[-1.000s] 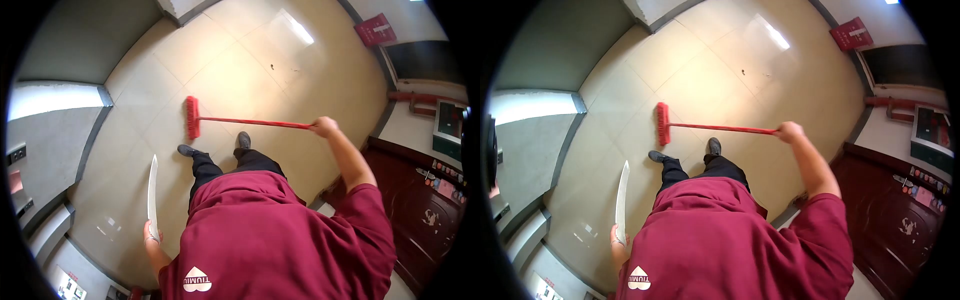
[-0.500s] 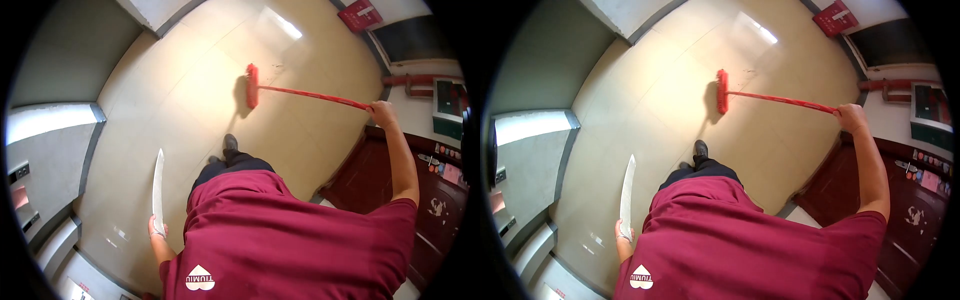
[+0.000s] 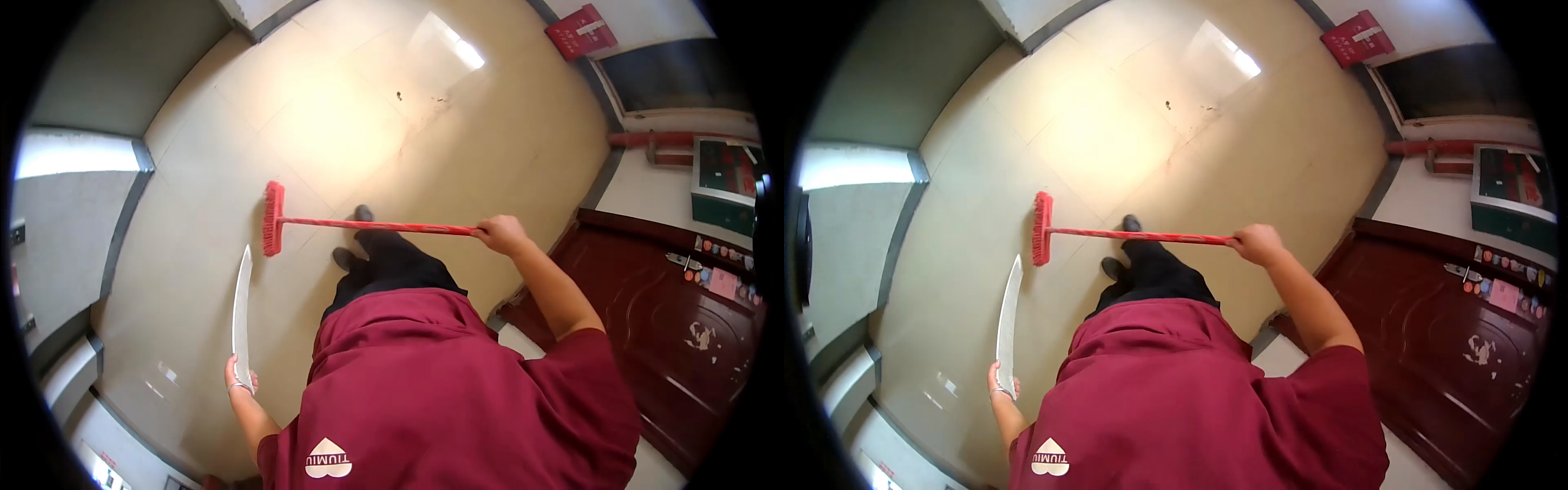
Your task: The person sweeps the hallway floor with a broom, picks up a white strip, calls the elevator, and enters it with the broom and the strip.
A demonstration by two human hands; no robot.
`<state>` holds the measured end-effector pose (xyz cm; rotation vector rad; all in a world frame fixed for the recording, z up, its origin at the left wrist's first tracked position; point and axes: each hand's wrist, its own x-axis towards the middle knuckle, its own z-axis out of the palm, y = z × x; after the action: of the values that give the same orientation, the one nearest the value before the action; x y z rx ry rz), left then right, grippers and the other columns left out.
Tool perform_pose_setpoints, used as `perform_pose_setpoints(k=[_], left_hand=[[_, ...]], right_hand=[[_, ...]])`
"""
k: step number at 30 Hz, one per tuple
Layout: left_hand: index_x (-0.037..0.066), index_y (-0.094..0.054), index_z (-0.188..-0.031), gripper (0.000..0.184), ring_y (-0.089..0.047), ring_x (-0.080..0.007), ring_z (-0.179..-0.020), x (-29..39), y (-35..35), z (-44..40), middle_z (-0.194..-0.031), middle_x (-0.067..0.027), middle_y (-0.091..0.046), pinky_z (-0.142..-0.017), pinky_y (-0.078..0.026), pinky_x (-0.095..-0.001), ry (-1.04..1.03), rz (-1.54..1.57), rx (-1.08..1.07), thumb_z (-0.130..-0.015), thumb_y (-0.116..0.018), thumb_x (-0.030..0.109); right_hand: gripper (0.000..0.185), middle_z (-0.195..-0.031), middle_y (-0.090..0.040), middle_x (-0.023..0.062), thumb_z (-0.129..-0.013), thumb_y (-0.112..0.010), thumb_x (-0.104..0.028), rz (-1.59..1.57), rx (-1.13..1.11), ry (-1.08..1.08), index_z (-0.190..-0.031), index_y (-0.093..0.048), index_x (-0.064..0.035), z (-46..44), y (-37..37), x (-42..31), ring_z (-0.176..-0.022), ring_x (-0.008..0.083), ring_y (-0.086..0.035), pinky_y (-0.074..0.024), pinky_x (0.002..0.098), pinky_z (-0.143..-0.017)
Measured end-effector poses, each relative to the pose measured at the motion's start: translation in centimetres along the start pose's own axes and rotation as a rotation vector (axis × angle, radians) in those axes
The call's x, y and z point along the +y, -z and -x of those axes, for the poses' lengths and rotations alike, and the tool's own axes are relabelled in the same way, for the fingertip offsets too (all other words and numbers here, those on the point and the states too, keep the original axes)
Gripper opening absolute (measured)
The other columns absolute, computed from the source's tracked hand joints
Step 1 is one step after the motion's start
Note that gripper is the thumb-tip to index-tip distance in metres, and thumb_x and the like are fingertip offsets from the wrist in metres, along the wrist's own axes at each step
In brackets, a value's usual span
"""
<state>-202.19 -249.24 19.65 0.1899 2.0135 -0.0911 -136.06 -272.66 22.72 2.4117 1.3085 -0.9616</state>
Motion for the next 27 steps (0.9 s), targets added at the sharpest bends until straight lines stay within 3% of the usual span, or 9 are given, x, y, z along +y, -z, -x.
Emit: perform_pose_setpoints(k=[6, 10, 13, 16, 18, 23, 25, 27], left_hand=[[0.011, -0.05, -0.088, 0.056, -0.039, -0.0189, -0.034, -8.2, 0.2, 1.2, -0.043, -0.0037, -0.035, -0.032, -0.028, -0.0296, -0.07, 0.193, 0.205, -0.057, -0.061, 0.057], [0.011, -0.049, -0.089, 0.058, -0.036, -0.0205, -0.031, -15.5, -0.8, 3.2, -0.042, -0.0042, -0.033, -0.029, -0.026, -0.0295, -0.112, 0.299, 0.184, -0.056, -0.06, 0.058], [0.013, -0.05, -0.088, 0.058, -0.035, -0.0219, -0.03, -19.6, -4.5, 5.9, -0.042, -0.0045, -0.033, -0.028, -0.026, -0.0306, -0.008, 0.343, 0.305, -0.056, -0.059, 0.06], [0.015, -0.05, -0.086, 0.056, -0.035, -0.0224, -0.03, -21.5, -9.6, 8.8, -0.041, -0.005, -0.033, -0.028, -0.025, -0.0321, 0.011, 0.344, 0.362, -0.056, -0.057, 0.062], [0.017, -0.051, -0.085, 0.052, -0.036, -0.0223, -0.03, -22.1, -13.4, 10.8, -0.047, -0.0053, -0.04, -0.029, -0.025, -0.0324, 0.05, 0.453, 0.449, -0.057, -0.056, 0.062], [0.02, -0.051, -0.086, 0.049, -0.039, -0.021, -0.035, -24.4, -19.5, 11.3, -0.062, -0.0027, -0.049, -0.032, -0.028, -0.0294, -0.045, 0.604, 0.155, -0.057, -0.057, 0.059], [0.021, -0.052, -0.086, 0.047, -0.041, -0.0204, -0.037, -24.3, -21.3, 12.4, -0.066, -0.0014, -0.05, -0.033, -0.029, -0.0281, -0.104, 0.673, 0.076, -0.057, -0.058, 0.058], [0.021, -0.051, -0.087, 0.046, -0.042, -0.0198, -0.039, -24.1, -22.4, 12.5, -0.065, -0.0011, -0.05, -0.035, -0.031, -0.0262, 0.036, 0.657, 0.108, -0.059, -0.057, 0.057]], right_hand=[[0.032, -0.078, -0.063, 0.011, -0.08, -0.052, -0.04, 0.028, -0.109, 0.185, -0.078, -0.065, -0.0109, -5.2, -3.9, -7.3, -0.079, 0.029, -0.06, -0.0471, 0.0397, -0.069], [0.034, -0.082, -0.063, 0.0109, -0.08, -0.052, -0.04, 0.04, -0.135, 0.239, -0.079, -0.064, -0.0084, -7.6, -5.0, -6.1, -0.08, 0.0295, -0.061, -0.0478, 0.0391, -0.07], [0.035, -0.091, -0.063, 0.0102, -0.079, -0.053, -0.041, 0.136, -0.203, 0.138, -0.09, -0.063, -0.009, -10.4, -3.8, -0.2, -0.085, 0.0291, -0.06, -0.048, 0.0392, -0.075], [0.038, -0.096, -0.062, 0.0108, -0.078, -0.054, -0.043, 0.175, -0.238, 0.061, -0.095, -0.062, -0.01, -11.5, 0.7, 10.4, -0.094, 0.0276, -0.057, -0.0467, 0.0395, -0.079], [0.039, -0.096, -0.062, 0.0094, -0.076, -0.055, -0.046, 0.205, -0.194, -0.06, -0.094, -0.063, -0.0124, -11.7, 3.7, 18.8, -0.094, 0.0264, -0.057, -0.0464, 0.0392, -0.077], [0.033, -0.083, -0.064, 0.009, -0.073, -0.06, -0.044, 0.365, 0.069, -0.107, -0.082, -0.065, -0.0128, -7.3, 16.3, 34.5, -0.083, 0.0269, -0.059, -0.0472, 0.0383, -0.07], [0.031, -0.078, -0.063, 0.0104, -0.071, -0.061, -0.041, 0.41, 0.175, -0.145, -0.076, -0.064, -0.0106, -4.7, 21.0, 36.2, -0.077, 0.0285, -0.06, -0.0467, 0.0387, -0.068], [0.031, -0.075, -0.062, 0.0107, -0.071, -0.062, -0.041, 0.427, 0.244, -0.125, -0.074, -0.064, -0.0099, -2.7, 24.2, 36.0, -0.075, 0.0292, -0.059, -0.0464, 0.039, -0.067]])
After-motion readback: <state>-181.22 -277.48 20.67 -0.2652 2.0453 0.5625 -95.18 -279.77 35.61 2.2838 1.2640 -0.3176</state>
